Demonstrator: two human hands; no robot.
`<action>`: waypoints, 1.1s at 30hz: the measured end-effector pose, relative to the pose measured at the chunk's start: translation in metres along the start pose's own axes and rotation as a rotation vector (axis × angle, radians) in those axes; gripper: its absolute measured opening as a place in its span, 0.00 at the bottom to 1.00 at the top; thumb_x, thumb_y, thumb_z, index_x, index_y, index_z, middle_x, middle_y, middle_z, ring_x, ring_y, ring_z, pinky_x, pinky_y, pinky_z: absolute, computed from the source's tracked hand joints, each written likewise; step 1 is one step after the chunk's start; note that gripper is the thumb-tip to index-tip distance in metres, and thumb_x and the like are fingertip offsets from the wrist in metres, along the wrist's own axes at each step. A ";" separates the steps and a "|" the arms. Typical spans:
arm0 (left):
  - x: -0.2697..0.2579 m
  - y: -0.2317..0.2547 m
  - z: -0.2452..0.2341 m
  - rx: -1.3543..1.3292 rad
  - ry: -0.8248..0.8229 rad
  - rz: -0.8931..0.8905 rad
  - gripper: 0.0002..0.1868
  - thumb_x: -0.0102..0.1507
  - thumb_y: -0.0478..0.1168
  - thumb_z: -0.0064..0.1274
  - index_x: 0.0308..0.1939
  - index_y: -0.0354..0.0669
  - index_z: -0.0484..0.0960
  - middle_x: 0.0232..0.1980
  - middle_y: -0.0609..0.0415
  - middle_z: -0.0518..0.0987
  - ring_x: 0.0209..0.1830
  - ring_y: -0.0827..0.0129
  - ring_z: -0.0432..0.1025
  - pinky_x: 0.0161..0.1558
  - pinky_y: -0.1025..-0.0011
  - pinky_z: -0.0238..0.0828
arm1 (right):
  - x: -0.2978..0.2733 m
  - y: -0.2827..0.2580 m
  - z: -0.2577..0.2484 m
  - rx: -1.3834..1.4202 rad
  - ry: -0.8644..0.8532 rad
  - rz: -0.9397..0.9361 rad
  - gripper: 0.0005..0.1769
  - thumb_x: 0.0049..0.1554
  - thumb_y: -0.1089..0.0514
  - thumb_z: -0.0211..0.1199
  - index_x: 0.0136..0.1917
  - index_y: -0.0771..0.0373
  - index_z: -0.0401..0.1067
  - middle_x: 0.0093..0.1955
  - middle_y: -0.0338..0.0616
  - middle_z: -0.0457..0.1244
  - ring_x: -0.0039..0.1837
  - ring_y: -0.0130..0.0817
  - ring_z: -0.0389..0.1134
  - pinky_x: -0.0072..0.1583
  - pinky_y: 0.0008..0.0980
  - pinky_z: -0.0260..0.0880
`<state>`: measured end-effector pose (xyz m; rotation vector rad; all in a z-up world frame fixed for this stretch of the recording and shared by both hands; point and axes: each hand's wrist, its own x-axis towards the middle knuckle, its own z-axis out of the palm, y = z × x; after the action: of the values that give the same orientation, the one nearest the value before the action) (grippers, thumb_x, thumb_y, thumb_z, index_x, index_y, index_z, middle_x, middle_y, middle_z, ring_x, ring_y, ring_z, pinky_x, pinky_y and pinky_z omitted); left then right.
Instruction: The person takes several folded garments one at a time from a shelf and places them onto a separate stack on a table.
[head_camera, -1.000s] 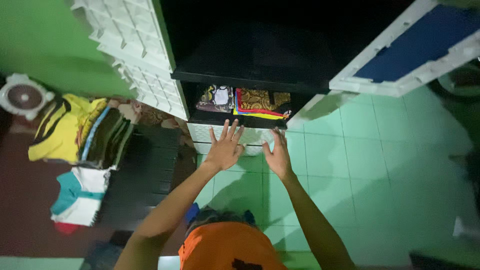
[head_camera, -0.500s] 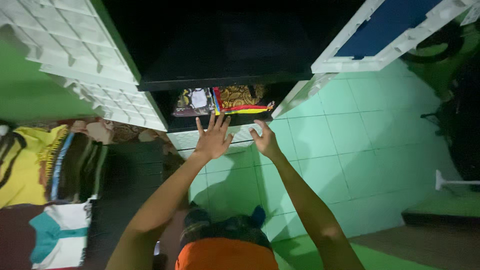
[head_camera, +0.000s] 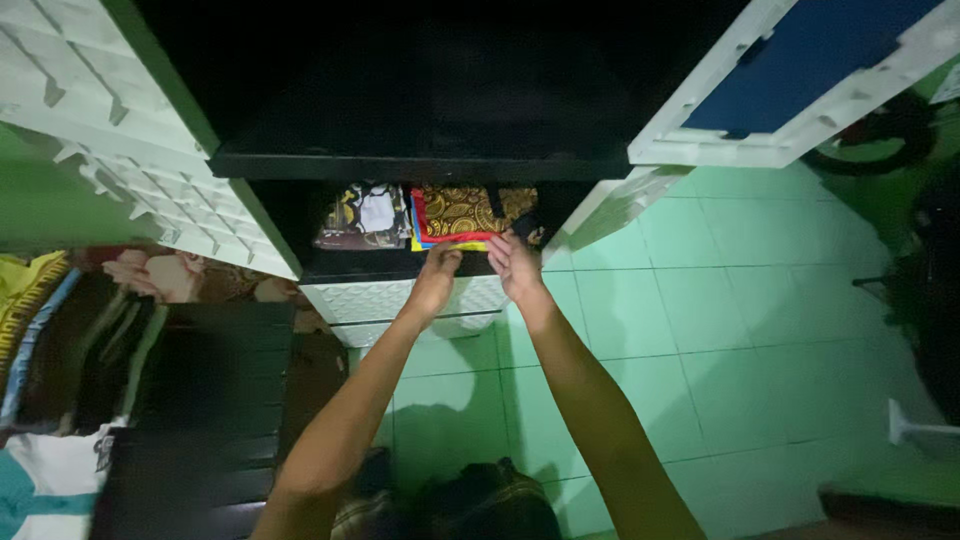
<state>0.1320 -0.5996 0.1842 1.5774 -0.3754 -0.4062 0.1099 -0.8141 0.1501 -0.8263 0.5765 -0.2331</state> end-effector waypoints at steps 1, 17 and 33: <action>0.002 -0.002 0.000 -0.067 0.006 -0.048 0.30 0.69 0.55 0.43 0.70 0.42 0.68 0.61 0.46 0.78 0.60 0.60 0.73 0.61 0.65 0.66 | 0.006 0.004 0.000 0.039 -0.003 -0.024 0.25 0.66 0.48 0.55 0.71 0.61 0.61 0.71 0.52 0.64 0.69 0.43 0.69 0.67 0.39 0.68; 0.016 -0.006 0.016 -0.619 0.024 -0.357 0.20 0.68 0.50 0.43 0.60 0.46 0.74 0.60 0.53 0.79 0.58 0.62 0.72 0.57 0.61 0.65 | 0.057 0.007 0.029 0.197 0.236 0.042 0.14 0.57 0.45 0.69 0.46 0.54 0.70 0.37 0.34 0.66 0.31 0.21 0.59 0.32 0.23 0.59; 0.037 -0.053 0.053 -1.423 0.009 -0.559 0.30 0.69 0.64 0.18 0.48 0.48 0.68 0.38 0.54 0.75 0.30 0.64 0.68 0.33 0.63 0.70 | -0.093 0.009 0.085 -0.119 0.368 -0.020 0.18 0.55 0.49 0.73 0.33 0.55 0.67 0.25 0.32 0.58 0.23 0.21 0.52 0.24 0.22 0.48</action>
<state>0.1392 -0.6613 0.1286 0.2415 0.3646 -0.8394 0.0810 -0.7161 0.2253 -0.9114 0.9343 -0.3761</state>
